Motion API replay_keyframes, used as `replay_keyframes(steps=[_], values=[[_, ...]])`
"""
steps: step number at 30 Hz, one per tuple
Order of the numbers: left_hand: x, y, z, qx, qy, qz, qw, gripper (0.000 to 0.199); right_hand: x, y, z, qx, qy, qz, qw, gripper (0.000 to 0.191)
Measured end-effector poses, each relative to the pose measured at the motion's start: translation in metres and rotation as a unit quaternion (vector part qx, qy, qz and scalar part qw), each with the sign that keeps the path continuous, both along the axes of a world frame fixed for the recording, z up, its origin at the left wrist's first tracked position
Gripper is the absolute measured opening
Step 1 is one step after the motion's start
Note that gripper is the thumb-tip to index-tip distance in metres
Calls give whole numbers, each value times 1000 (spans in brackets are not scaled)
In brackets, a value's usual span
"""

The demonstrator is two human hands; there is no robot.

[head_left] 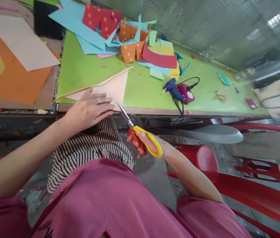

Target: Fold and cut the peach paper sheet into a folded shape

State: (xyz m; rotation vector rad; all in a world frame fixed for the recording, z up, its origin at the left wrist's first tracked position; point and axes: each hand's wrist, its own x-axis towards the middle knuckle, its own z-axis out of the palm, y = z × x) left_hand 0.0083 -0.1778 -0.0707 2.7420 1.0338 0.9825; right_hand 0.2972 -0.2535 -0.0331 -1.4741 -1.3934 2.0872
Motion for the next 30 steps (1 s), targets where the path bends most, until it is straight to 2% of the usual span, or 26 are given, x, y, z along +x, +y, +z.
replay_keyframes(steps=[9,25,30], values=[[0,0,0,11,8,4,1000,33,-6,-2,6,26,-14,-6,1000,81],[1,0,-1,0,4,6,1000,32,-13,-1,19,-16,-72,-9,997,83],[1,0,1,2,-11,-3,1000,31,-12,3,24,0,-73,8,997,85]])
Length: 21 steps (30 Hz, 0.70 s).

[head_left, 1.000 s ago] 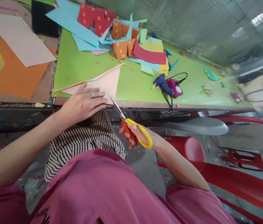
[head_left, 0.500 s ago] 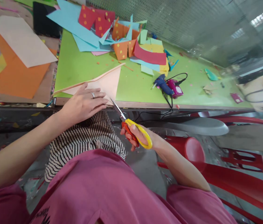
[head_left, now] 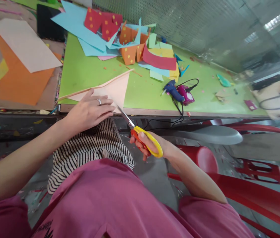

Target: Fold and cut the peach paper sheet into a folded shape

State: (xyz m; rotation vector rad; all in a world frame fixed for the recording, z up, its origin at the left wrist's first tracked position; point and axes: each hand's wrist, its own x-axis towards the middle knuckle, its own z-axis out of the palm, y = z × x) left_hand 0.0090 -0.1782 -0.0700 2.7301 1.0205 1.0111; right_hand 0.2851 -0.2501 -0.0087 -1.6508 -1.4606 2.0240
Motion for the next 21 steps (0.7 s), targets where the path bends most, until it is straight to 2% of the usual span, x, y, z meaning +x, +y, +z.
replay_keyframes(steps=[7,15,21], values=[[-2,-1,5,-6,9,-12,1000,29,-3,10,1,13,4,3,1000,81],[-3,0,7,-26,7,-23,999,30,-7,7,-1,3,-16,1,1000,80],[-1,-2,6,-14,0,-24,1000,28,-15,13,8,27,-24,2,999,82]])
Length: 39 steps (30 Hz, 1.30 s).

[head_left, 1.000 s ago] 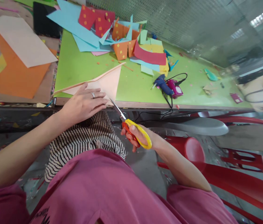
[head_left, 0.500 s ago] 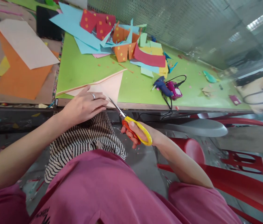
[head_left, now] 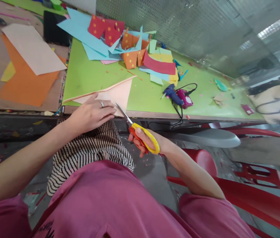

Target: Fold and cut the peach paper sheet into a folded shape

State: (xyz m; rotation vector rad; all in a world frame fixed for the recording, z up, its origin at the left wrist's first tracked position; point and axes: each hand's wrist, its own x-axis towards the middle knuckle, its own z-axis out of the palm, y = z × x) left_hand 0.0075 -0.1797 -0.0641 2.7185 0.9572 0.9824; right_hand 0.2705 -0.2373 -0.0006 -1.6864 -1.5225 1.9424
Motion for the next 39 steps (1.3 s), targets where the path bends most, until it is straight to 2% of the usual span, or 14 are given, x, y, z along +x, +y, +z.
replay_keyframes(steps=[9,20,39], values=[[0,1,-2,4,-2,-2,1000,29,-3,9,-3,-22,-5,3,1000,77],[2,1,-2,39,18,7,999,32,-7,20,-12,-12,-9,-5,1000,84],[5,2,-3,8,8,-4,1000,31,-19,35,-4,23,-41,29,998,77]])
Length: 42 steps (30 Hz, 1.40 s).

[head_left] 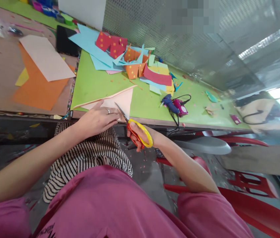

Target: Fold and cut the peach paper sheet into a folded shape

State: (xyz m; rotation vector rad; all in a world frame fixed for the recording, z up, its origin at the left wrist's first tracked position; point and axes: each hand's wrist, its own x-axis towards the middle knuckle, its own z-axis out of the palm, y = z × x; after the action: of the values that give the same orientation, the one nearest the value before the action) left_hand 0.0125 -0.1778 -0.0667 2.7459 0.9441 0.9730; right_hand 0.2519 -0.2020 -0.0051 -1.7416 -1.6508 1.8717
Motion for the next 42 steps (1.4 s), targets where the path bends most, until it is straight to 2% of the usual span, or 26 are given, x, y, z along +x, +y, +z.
replay_keyframes(steps=[7,11,14,19,27,35,42], values=[[-1,-1,0,49,8,-5,999,30,0,1,4,-15,-25,0,1000,80],[-2,0,-4,70,6,-29,997,30,-2,-1,11,-28,-34,-12,999,75],[-2,0,-5,83,9,-27,996,29,-3,-1,9,-43,-37,-19,998,72],[-1,-1,-3,65,5,-24,998,27,-5,2,-1,-46,-48,-36,997,72],[0,-2,0,55,10,-23,998,25,-12,-6,11,-17,-16,-42,999,75],[2,-2,-4,112,18,-11,993,26,-11,2,8,-29,-32,-44,998,77],[3,0,-8,106,16,-19,994,25,-13,3,8,-26,-31,-42,998,75]])
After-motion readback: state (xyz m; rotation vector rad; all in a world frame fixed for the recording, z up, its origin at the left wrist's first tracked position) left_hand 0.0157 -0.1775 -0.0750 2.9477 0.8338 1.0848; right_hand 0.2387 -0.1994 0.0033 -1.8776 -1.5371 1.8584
